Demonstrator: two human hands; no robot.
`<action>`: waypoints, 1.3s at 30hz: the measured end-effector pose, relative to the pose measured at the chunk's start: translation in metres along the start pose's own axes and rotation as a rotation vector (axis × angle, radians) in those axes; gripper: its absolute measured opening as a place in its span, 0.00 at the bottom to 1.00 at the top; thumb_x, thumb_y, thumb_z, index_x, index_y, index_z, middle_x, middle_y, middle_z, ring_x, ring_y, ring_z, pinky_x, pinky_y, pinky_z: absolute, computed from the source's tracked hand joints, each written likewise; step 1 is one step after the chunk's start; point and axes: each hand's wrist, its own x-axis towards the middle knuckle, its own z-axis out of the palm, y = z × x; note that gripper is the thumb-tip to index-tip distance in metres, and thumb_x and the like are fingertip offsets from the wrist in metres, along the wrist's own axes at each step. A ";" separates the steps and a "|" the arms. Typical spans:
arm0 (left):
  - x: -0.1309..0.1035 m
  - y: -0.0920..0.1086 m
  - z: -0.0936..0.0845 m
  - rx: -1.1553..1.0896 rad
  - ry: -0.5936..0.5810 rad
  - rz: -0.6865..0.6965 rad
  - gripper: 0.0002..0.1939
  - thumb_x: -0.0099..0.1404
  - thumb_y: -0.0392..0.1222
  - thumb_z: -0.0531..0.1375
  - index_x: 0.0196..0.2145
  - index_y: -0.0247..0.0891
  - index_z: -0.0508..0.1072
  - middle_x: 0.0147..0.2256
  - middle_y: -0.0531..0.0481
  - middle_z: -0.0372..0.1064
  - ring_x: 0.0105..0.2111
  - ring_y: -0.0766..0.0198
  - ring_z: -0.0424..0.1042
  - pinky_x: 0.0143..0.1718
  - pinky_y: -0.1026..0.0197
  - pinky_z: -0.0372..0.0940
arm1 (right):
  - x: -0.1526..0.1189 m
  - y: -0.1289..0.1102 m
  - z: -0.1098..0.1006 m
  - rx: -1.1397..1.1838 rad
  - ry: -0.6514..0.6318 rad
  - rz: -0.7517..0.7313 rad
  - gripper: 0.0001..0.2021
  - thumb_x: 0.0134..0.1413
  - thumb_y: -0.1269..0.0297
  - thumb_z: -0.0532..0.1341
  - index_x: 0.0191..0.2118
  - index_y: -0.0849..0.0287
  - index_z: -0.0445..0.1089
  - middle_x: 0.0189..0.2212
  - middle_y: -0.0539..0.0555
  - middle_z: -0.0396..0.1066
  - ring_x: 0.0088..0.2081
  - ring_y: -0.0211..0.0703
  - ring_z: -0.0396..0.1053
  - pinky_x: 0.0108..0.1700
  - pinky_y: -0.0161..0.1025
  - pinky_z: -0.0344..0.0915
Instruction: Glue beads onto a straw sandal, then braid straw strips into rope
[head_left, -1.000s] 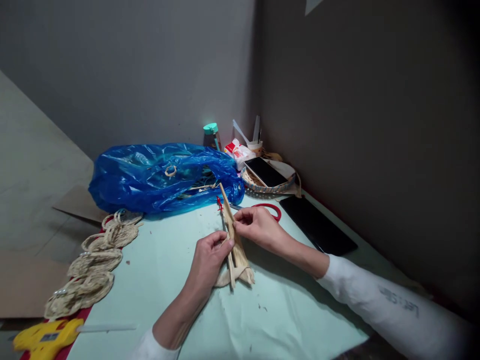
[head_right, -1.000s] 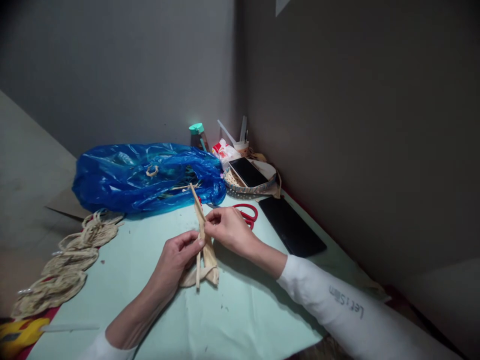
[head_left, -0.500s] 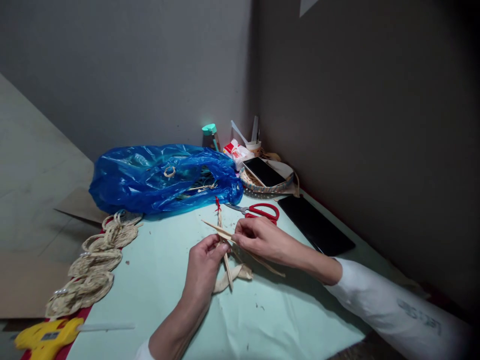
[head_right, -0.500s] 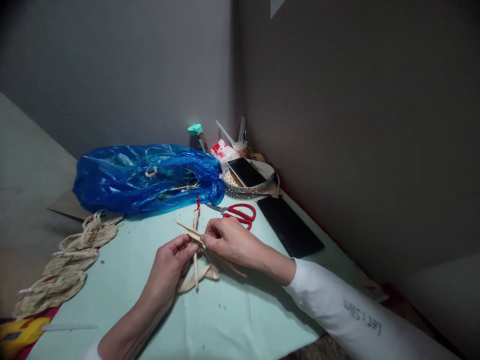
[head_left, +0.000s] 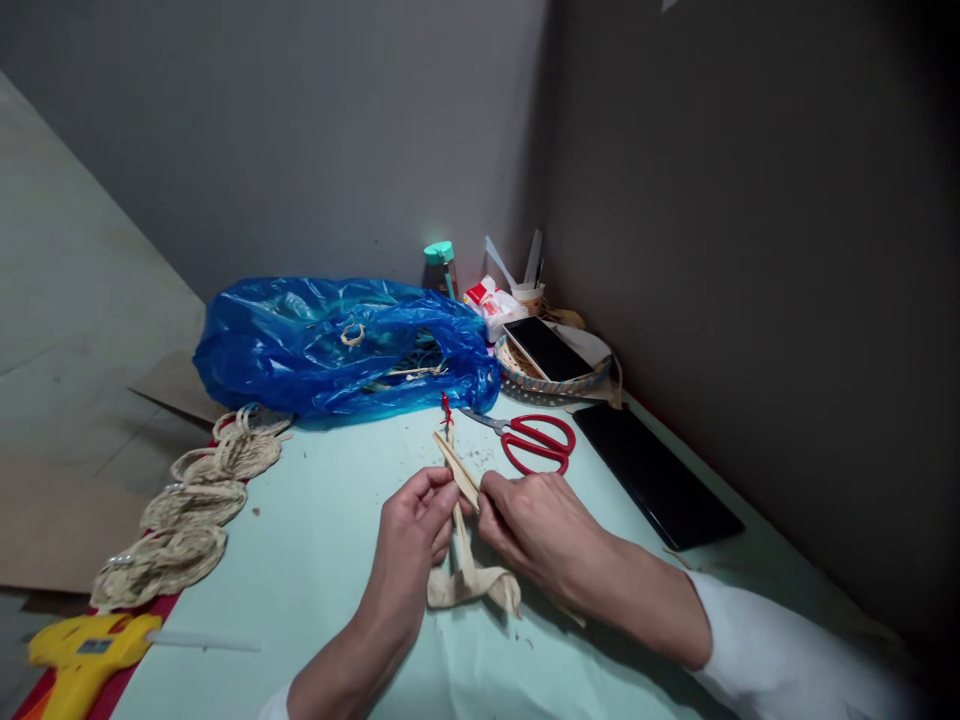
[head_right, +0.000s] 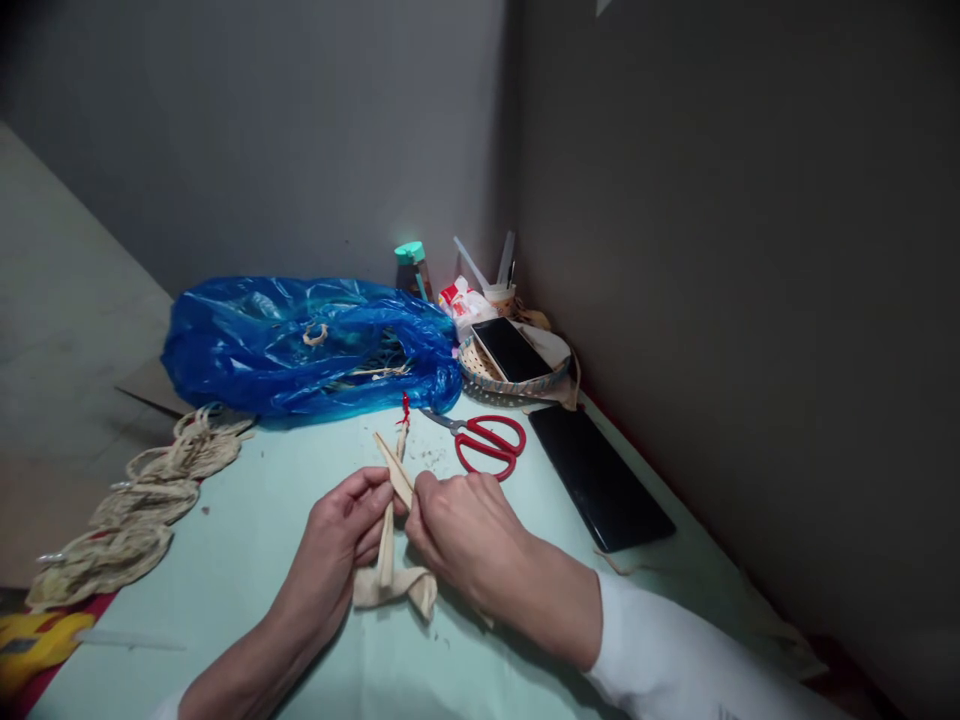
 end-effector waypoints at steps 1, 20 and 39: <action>0.000 0.000 0.000 0.003 0.016 -0.001 0.14 0.57 0.47 0.63 0.35 0.35 0.68 0.24 0.56 0.65 0.15 0.80 0.43 0.15 0.71 0.37 | 0.000 -0.001 0.001 -0.034 0.005 -0.008 0.10 0.60 0.65 0.49 0.32 0.61 0.64 0.17 0.47 0.55 0.20 0.35 0.32 0.25 0.38 0.36; 0.004 -0.002 -0.006 0.061 -0.070 -0.019 0.12 0.57 0.46 0.63 0.29 0.33 0.69 0.20 0.58 0.60 0.16 0.78 0.41 0.17 0.69 0.36 | 0.008 0.006 -0.014 0.628 0.043 0.051 0.09 0.59 0.62 0.56 0.30 0.60 0.65 0.25 0.48 0.67 0.27 0.35 0.61 0.28 0.33 0.52; 0.003 0.000 0.000 0.150 -0.031 0.101 0.12 0.53 0.40 0.63 0.35 0.33 0.77 0.26 0.52 0.73 0.26 0.65 0.67 0.30 0.65 0.62 | 0.012 0.009 0.014 0.856 0.055 0.160 0.05 0.51 0.65 0.56 0.28 0.61 0.66 0.22 0.48 0.64 0.25 0.34 0.59 0.25 0.31 0.52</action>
